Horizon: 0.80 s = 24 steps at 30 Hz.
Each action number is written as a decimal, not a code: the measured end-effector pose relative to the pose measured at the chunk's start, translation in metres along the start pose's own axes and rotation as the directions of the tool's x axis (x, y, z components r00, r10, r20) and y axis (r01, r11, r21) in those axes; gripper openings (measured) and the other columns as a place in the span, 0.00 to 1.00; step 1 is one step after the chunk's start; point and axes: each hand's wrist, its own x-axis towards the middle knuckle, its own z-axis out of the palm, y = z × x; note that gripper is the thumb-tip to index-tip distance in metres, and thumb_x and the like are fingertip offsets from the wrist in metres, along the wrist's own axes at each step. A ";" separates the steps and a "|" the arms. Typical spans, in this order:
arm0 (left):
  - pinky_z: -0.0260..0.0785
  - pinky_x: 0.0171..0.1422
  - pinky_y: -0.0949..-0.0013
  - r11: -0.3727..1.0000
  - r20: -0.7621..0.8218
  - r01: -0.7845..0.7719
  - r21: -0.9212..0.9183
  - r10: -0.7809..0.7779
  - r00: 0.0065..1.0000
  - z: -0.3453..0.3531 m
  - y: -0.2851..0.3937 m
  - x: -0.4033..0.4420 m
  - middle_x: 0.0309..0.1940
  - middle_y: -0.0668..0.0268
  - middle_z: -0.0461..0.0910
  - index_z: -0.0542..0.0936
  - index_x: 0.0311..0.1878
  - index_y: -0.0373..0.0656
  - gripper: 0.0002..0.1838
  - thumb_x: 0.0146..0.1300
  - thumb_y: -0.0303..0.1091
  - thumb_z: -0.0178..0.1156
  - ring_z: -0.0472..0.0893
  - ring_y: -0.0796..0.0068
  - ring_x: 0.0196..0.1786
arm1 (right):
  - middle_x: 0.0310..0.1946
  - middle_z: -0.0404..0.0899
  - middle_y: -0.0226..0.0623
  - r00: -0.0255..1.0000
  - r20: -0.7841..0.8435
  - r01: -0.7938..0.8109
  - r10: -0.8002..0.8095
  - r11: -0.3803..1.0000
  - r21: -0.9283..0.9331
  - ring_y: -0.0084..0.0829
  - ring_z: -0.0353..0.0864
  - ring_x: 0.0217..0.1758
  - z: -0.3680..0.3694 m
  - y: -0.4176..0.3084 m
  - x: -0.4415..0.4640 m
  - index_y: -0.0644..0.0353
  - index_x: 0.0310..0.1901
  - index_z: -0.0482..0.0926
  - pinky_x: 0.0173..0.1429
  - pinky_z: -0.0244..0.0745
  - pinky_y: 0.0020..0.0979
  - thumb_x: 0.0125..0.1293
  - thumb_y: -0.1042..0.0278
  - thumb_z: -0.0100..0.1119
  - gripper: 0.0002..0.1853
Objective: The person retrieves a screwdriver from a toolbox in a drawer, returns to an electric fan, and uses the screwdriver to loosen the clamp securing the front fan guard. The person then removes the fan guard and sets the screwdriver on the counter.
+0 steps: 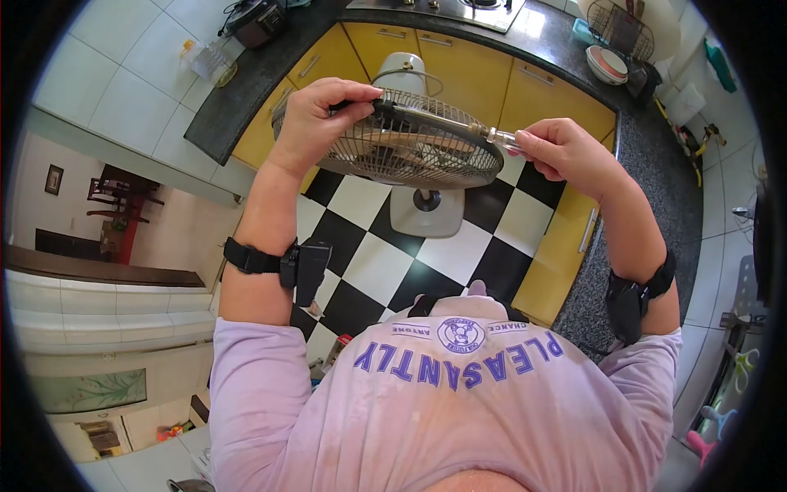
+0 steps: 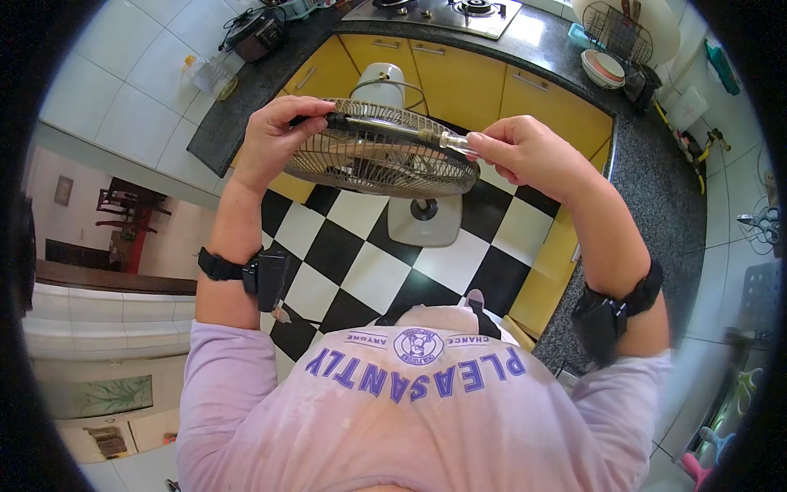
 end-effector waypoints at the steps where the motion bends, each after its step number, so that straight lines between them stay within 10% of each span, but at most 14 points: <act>1: 0.70 0.49 0.76 1.000 0.000 0.001 0.005 -0.001 1.000 0.000 0.000 0.000 0.38 0.67 0.81 0.83 0.42 0.40 0.12 0.54 0.20 0.62 0.78 0.77 0.42 | 0.20 0.75 0.31 0.999 0.050 0.001 0.001 0.999 -0.034 0.19 0.70 0.19 0.000 0.000 0.001 0.66 0.35 0.78 0.24 0.66 0.25 0.63 0.59 0.58 0.15; 5: 0.70 0.49 0.76 1.000 0.001 0.009 -0.017 -0.009 1.000 0.001 -0.004 0.001 0.38 0.67 0.80 0.82 0.42 0.40 0.11 0.54 0.19 0.62 0.78 0.77 0.42 | 0.20 0.75 0.33 0.969 -0.070 0.227 -0.238 0.964 -0.139 0.23 0.72 0.19 0.017 -0.007 -0.012 0.63 0.35 0.76 0.25 0.67 0.27 0.63 0.59 0.57 0.13; 7: 0.70 0.43 0.76 0.999 -0.052 -0.035 -0.023 0.034 0.998 0.001 -0.005 0.001 0.32 0.67 0.81 0.83 0.39 0.41 0.11 0.51 0.20 0.64 0.78 0.77 0.37 | 0.22 0.76 0.39 0.770 -0.117 0.344 -0.627 0.563 -0.751 0.28 0.74 0.21 0.024 -0.004 -0.014 0.62 0.35 0.75 0.28 0.69 0.28 0.63 0.62 0.57 0.10; 11: 0.69 0.43 0.76 1.000 -0.050 -0.025 -0.017 0.024 0.998 0.003 -0.003 0.002 0.32 0.67 0.81 0.83 0.40 0.41 0.11 0.51 0.20 0.64 0.78 0.77 0.37 | 0.24 0.76 0.44 0.575 -0.128 0.380 -0.808 0.402 -0.833 0.32 0.75 0.24 0.017 -0.014 -0.019 0.61 0.34 0.75 0.30 0.70 0.28 0.61 0.64 0.58 0.09; 14: 0.69 0.43 0.76 0.998 -0.047 -0.050 -0.028 0.049 0.998 0.003 -0.003 0.001 0.33 0.66 0.81 0.83 0.40 0.41 0.12 0.51 0.20 0.64 0.78 0.77 0.38 | 0.23 0.76 0.38 0.627 -0.316 0.532 -0.713 0.687 -0.495 0.27 0.74 0.22 0.016 -0.010 -0.012 0.62 0.33 0.76 0.28 0.68 0.27 0.61 0.65 0.59 0.09; 16: 0.69 0.49 0.76 1.000 0.019 0.005 -0.028 -0.004 1.000 0.001 -0.004 0.000 0.38 0.67 0.79 0.82 0.43 0.40 0.12 0.54 0.20 0.62 0.77 0.78 0.43 | 0.22 0.75 0.31 0.945 -0.205 0.263 -0.255 0.965 0.008 0.21 0.71 0.21 0.010 -0.006 -0.011 0.64 0.31 0.77 0.26 0.66 0.26 0.64 0.62 0.57 0.12; 19: 0.69 0.50 0.75 0.999 0.032 -0.045 0.029 0.044 0.998 0.000 -0.001 0.001 0.38 0.66 0.79 0.81 0.43 0.39 0.12 0.54 0.20 0.62 0.77 0.77 0.43 | 0.22 0.74 0.26 0.998 0.052 0.002 -0.032 0.874 0.487 0.18 0.68 0.20 0.004 0.008 -0.005 0.66 0.32 0.77 0.23 0.64 0.25 0.66 0.60 0.54 0.15; 24: 0.69 0.50 0.75 0.998 0.041 -0.043 0.042 0.041 0.998 0.000 0.001 0.001 0.38 0.66 0.80 0.81 0.43 0.39 0.12 0.54 0.19 0.62 0.77 0.76 0.43 | 0.22 0.73 0.30 0.990 0.136 -0.059 0.043 0.992 0.114 0.18 0.66 0.17 0.007 -0.002 -0.005 0.66 0.35 0.74 0.22 0.63 0.22 0.71 0.58 0.46 0.17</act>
